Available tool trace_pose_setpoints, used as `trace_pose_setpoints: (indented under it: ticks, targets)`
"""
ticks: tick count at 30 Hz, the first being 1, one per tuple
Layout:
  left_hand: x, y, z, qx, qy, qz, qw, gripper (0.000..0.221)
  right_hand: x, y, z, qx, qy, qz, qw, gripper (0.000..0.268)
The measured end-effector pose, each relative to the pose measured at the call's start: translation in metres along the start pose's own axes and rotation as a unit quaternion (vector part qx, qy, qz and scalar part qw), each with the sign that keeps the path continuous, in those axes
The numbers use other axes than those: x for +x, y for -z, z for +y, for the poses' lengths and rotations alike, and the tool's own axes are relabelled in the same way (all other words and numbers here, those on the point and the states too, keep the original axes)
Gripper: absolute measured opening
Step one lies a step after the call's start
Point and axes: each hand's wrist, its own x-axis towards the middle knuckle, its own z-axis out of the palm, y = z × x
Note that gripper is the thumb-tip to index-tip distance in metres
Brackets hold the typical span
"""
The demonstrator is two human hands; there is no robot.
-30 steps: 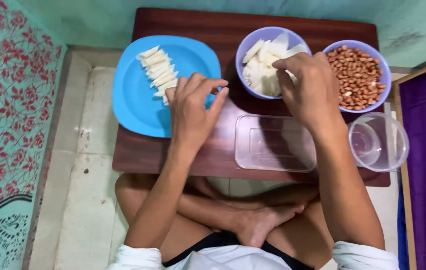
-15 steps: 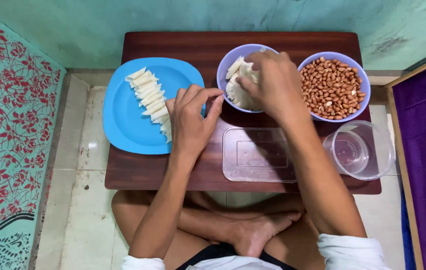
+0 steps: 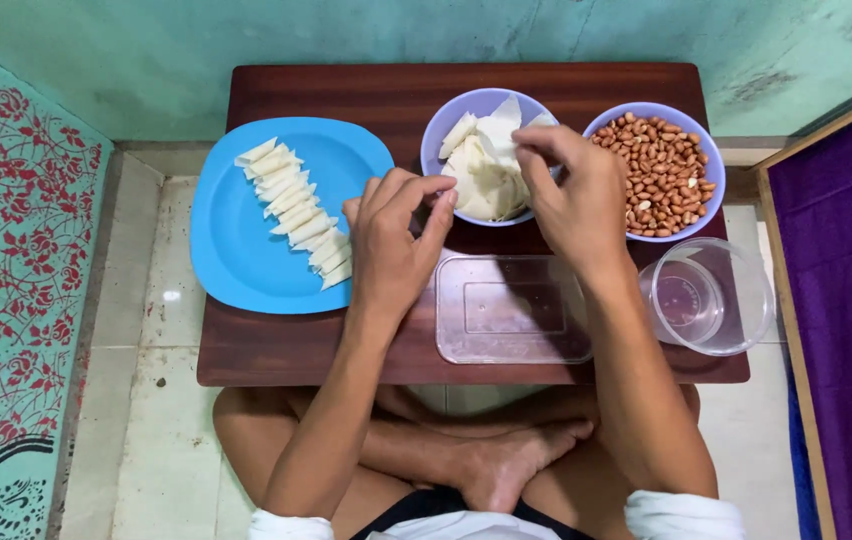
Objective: A person sitting on the floor wraps individual peanuts into small paper wrappers at a steady pace.
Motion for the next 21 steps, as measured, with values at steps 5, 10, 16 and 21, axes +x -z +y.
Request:
trace_pose_setpoints:
  ticks: [5,10,16,21]
  targets:
    - [-0.001,-0.015,0.016,-0.107,0.033,0.0,0.994,0.02,-0.039,0.003,-0.028,0.118,-0.06,0.047,0.99,0.018]
    - [-0.009,-0.02,0.03,-0.2,0.073,-0.033,0.977,0.013,-0.073,-0.001,-0.02,0.24,-0.13,0.067,0.96,0.02]
    - [-0.026,-0.019,0.042,-0.226,0.097,-0.12,0.962,0.012,-0.094,0.012,-0.022,0.173,-0.075,0.034,0.981,0.014]
    - [-0.055,-0.038,0.031,-0.272,0.148,-0.149,0.939,0.014,-0.118,0.002,-0.006,0.203,-0.127,0.077,0.968,0.011]
